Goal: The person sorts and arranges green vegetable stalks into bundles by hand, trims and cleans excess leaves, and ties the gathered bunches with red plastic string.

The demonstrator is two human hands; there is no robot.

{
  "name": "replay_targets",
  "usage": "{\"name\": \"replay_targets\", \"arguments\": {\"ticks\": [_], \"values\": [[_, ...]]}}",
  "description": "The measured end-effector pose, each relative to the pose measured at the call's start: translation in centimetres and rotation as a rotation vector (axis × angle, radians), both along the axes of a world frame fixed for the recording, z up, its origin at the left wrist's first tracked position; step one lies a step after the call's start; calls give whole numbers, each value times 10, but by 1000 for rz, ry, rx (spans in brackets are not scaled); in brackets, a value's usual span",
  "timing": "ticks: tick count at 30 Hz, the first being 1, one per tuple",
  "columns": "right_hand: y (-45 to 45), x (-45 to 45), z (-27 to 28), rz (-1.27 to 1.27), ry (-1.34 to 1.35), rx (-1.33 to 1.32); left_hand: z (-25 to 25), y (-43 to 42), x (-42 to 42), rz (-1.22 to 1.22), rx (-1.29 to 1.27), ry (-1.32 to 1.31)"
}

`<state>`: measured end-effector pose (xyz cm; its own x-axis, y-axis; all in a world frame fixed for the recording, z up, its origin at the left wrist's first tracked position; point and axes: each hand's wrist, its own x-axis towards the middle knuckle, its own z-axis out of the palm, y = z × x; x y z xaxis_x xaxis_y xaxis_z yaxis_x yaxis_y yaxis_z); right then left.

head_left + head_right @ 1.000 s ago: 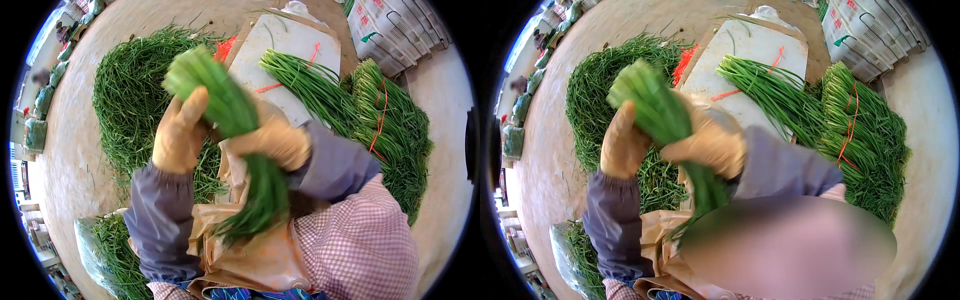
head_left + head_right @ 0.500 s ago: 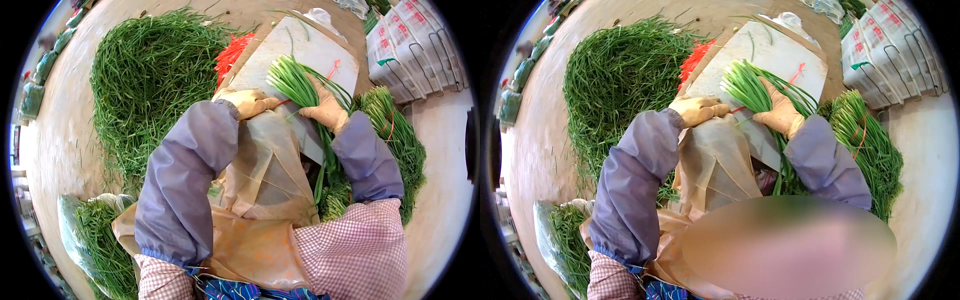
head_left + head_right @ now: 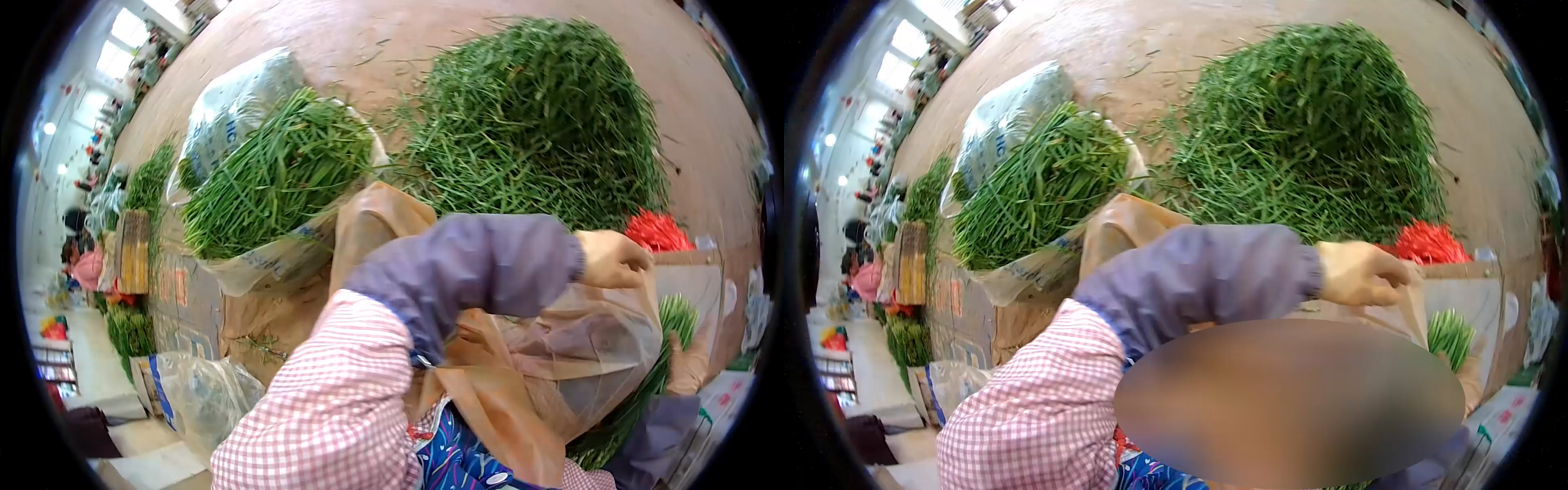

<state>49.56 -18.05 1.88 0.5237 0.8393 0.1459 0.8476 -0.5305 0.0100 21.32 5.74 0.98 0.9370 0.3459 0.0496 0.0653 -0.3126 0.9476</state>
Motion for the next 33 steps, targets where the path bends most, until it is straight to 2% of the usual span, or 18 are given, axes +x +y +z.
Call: {"name": "replay_targets", "arguments": {"ticks": [1,3,4,6,7,8,9,11,13,16,19,21,22,23,27,28,31,33], "values": [[14,-10,10,85,50,140,15,14,-46,37,-33,15],[63,-74,41,119,377,237,27,38,-126,140,9,36],[86,-100,45,333,357,202,33,51,-164,249,67,65],[136,-176,53,436,801,-1,45,79,-252,486,75,164],[158,-196,49,584,807,-112,61,87,-287,672,16,226],[179,-221,44,726,819,-232,38,114,-331,818,-34,104],[200,-248,41,833,721,-262,33,133,-372,981,193,233],[240,-307,44,953,739,-243,28,167,-442,1224,257,367],[270,-352,23,993,897,-243,23,194,-491,1337,371,643],[295,-411,2,1062,973,-396,8,238,-531,1338,335,979],[303,-432,-40,1121,994,-419,-25,284,-555,1271,233,1097],[306,-437,-57,982,1091,-563,-49,313,-562,1198,136,1094],[307,-438,-61,961,1013,-617,-53,320,-557,1163,99,1102],[305,-433,-78,985,928,-598,-56,326,-552,1128,61,1110],[309,-432,-100,921,962,-617,-54,342,-559,948,-10,1099],[309,-430,-107,913,982,-597,-61,349,-565,982,-70,1105],[318,-429,-124,942,885,-622,-88,377,-594,924,-159,1050],[323,-434,-133,992,887,-585,-100,382,-613,878,-301,900]]}}
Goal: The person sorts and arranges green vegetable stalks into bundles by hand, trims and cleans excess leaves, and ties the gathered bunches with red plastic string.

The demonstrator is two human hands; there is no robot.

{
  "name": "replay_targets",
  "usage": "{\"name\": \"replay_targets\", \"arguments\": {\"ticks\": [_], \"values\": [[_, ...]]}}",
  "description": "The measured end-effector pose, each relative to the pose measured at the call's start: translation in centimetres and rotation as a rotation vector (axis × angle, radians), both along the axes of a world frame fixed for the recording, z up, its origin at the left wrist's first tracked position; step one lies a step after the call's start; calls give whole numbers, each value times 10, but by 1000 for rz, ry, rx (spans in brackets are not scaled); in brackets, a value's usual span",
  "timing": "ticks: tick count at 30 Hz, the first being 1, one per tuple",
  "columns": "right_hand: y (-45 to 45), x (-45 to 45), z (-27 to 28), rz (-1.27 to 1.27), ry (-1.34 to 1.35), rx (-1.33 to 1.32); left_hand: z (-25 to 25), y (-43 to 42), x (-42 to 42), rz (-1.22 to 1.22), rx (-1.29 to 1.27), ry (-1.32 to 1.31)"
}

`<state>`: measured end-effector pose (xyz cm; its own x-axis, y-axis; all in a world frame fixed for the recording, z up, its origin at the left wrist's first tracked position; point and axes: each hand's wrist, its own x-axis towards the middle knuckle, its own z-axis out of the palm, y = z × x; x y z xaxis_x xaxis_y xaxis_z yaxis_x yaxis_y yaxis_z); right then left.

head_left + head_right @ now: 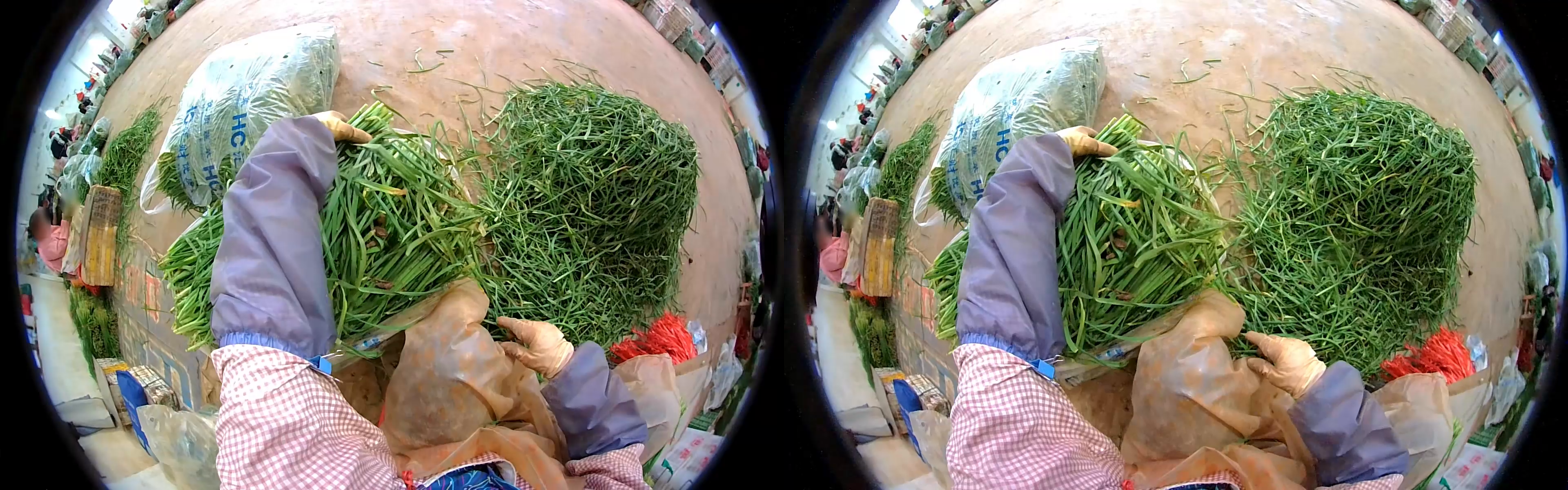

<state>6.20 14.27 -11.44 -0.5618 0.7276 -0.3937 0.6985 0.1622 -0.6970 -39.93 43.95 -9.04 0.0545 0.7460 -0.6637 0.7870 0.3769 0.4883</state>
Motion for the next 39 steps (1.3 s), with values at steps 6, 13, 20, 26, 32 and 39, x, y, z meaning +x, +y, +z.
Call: {"name": "replay_targets", "arguments": {"ticks": [6,13,20,26,32,39], "values": [[14,-11,-7,35,-12,-23,12,-18,21,-217,94,97],[17,-18,-24,-20,99,-108,37,-62,40,88,489,148],[19,-21,-26,-32,5,-186,45,-66,24,-19,293,261],[9,-25,-43,-42,86,-230,16,-45,-10,177,240,-61],[40,-11,-3,-244,293,-187,44,-62,-30,540,486,-400],[131,-87,92,-310,827,-132,82,-106,-39,601,612,-618]]}}
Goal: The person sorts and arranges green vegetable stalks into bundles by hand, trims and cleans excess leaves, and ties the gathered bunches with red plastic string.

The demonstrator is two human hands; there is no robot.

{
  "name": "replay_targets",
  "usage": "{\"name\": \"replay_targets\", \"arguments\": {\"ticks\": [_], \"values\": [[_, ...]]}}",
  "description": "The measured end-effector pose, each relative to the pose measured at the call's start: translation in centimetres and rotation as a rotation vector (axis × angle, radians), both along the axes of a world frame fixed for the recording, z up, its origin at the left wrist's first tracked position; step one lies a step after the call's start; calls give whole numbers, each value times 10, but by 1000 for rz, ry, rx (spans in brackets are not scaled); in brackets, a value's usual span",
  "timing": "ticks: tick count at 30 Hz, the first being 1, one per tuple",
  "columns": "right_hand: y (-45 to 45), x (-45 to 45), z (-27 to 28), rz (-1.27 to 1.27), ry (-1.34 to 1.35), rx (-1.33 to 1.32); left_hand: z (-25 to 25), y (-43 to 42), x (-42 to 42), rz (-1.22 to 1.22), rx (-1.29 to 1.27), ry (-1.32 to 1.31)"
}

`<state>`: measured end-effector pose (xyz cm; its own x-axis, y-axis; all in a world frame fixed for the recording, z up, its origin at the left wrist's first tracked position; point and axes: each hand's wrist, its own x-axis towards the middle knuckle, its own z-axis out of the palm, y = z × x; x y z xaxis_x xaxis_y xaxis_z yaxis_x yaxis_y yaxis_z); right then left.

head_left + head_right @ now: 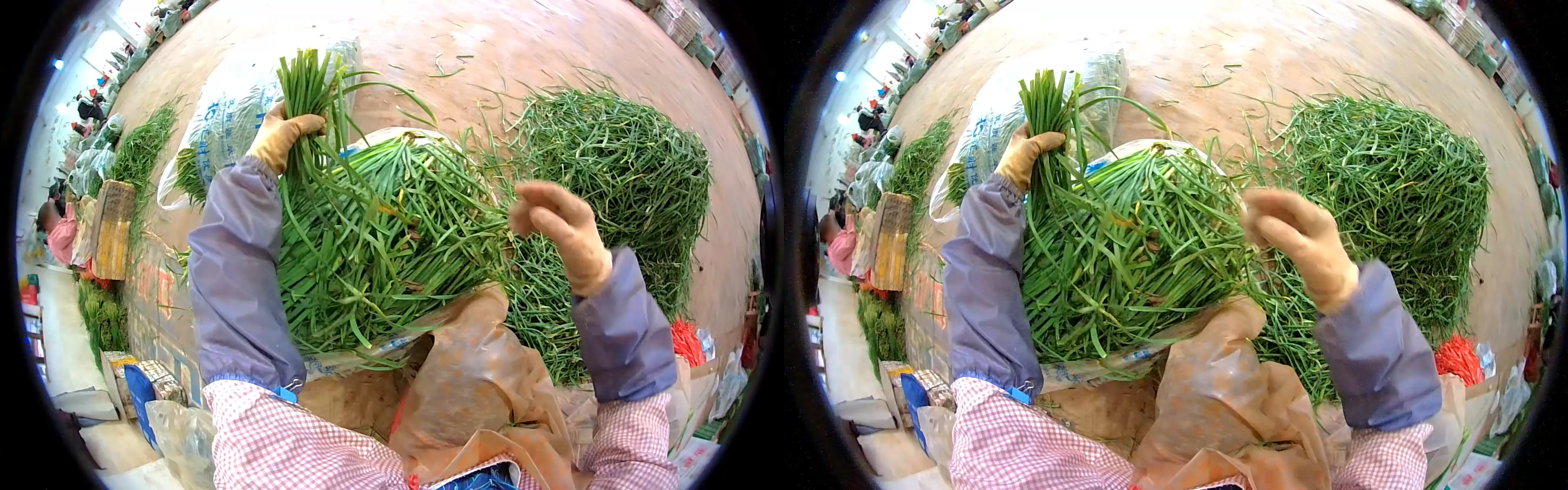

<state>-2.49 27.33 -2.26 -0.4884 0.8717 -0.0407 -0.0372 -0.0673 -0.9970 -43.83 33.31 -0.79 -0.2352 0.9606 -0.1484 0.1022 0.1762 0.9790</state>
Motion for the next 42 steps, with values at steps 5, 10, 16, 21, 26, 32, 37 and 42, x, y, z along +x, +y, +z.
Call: {"name": "replay_targets", "arguments": {"ticks": [5,10,16,21,26,32,37,42], "values": [[61,-118,24,186,-333,449,3,-12,8,-46,44,7],[101,-222,-11,225,-14,73,1,-21,30,-49,130,227],[64,-266,-21,-160,571,-191,-10,-62,66,-61,14,968],[24,-262,-9,31,781,-235,22,-90,-8,-194,58,245],[-55,-235,10,38,670,0,29,-97,-2,-156,257,81],[-91,-163,44,-29,622,-21,-21,-96,23,-626,-117,205],[-119,-59,68,-279,785,-212,-29,-107,25,-545,-47,341],[-143,28,14,-479,952,-287,-18,-111,37,-374,-149,644]]}}
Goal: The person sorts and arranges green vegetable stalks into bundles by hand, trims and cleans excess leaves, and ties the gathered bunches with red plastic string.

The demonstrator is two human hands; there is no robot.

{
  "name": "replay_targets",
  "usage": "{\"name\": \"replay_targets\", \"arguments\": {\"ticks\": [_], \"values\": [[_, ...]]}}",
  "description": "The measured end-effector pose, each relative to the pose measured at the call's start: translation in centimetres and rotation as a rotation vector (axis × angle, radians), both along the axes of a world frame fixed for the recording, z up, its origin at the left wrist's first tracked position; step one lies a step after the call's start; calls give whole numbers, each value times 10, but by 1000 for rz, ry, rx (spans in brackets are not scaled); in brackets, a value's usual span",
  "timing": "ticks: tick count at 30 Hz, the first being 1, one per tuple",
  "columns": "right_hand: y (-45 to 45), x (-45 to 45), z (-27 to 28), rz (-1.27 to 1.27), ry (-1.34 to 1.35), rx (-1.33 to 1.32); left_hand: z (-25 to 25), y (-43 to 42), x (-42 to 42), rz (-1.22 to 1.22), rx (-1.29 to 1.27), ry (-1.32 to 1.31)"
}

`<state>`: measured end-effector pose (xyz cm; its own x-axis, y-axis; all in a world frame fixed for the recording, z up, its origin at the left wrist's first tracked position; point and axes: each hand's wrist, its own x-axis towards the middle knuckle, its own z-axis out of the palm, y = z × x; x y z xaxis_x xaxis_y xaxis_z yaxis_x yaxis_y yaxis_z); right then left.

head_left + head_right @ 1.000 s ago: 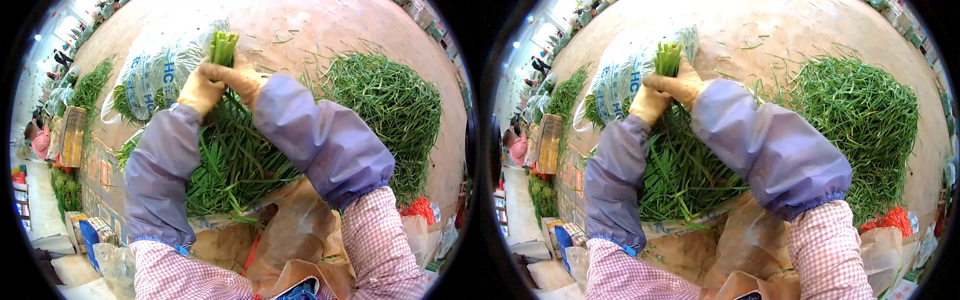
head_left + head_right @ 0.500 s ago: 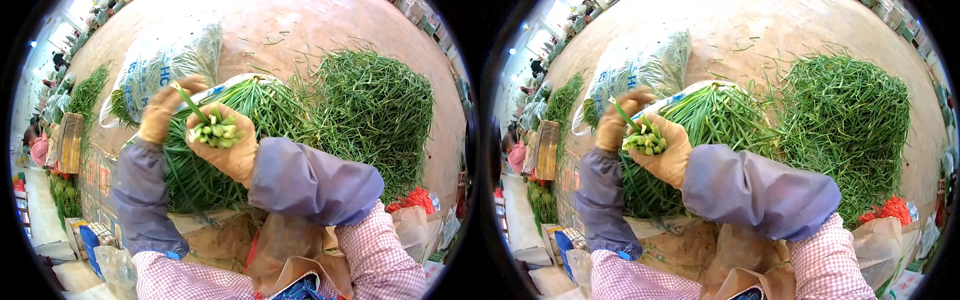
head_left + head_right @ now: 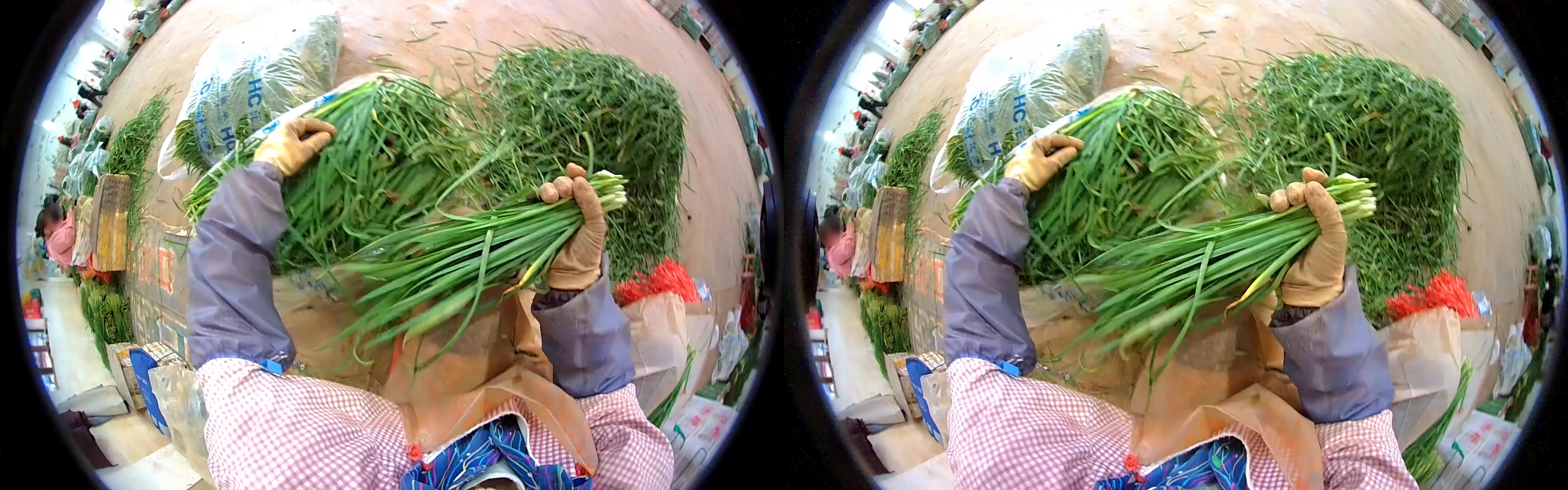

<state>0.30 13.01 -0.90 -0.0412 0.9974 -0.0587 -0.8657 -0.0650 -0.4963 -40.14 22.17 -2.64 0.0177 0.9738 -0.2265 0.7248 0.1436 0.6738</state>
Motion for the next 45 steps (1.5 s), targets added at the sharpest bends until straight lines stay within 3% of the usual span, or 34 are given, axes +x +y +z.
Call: {"name": "replay_targets", "arguments": {"ticks": [1,3,5,7,9,11,14,15,17,18,19,25,27,31,34,35,39,43,45], "values": [[-7,10,-7,-3,20,-57,17,-3,10,-24,-16,59],[-23,24,-5,79,57,-3,54,-16,45,51,182,248],[-30,31,0,105,122,-47,102,-31,83,-63,217,80],[-33,39,1,222,283,-10,121,-46,130,-384,257,-431],[-42,40,9,231,292,15,139,-74,188,-590,197,-413],[-49,52,11,194,249,-26,117,-105,232,-660,-72,-578],[-59,81,-3,204,264,-154,72,-147,276,-608,-357,-835],[-63,90,-10,170,225,-158,74,-153,284,-628,-417,-773],[-74,104,-9,178,228,-185,43,-173,304,-595,-582,-1049],[-78,111,-8,158,189,-223,49,-192,307,-429,-619,-989],[-79,115,-10,125,144,-229,49,-201,317,-470,-752,-1074],[-86,118,-5,-164,55,-313,42,-244,333,-321,-885,-1229],[-90,113,-5,-136,117,-405,36,-256,343,-295,-813,-1189],[-95,108,-12,13,155,-346,36,-275,353,-107,-882,-1328],[-96,119,-17,226,142,-310,44,-266,333,-55,-905,-1086],[-87,130,-39,211,-146,-173,51,-265,330,37,-869,-980],[-93,161,-63,109,-451,-372,51,-266,294,114,-802,-960],[-123,116,-18,186,-673,-294,56,-272,279,103,-773,-828],[-133,94,-10,280,-428,-223,55,-275,273,122,-805,-949]]}}
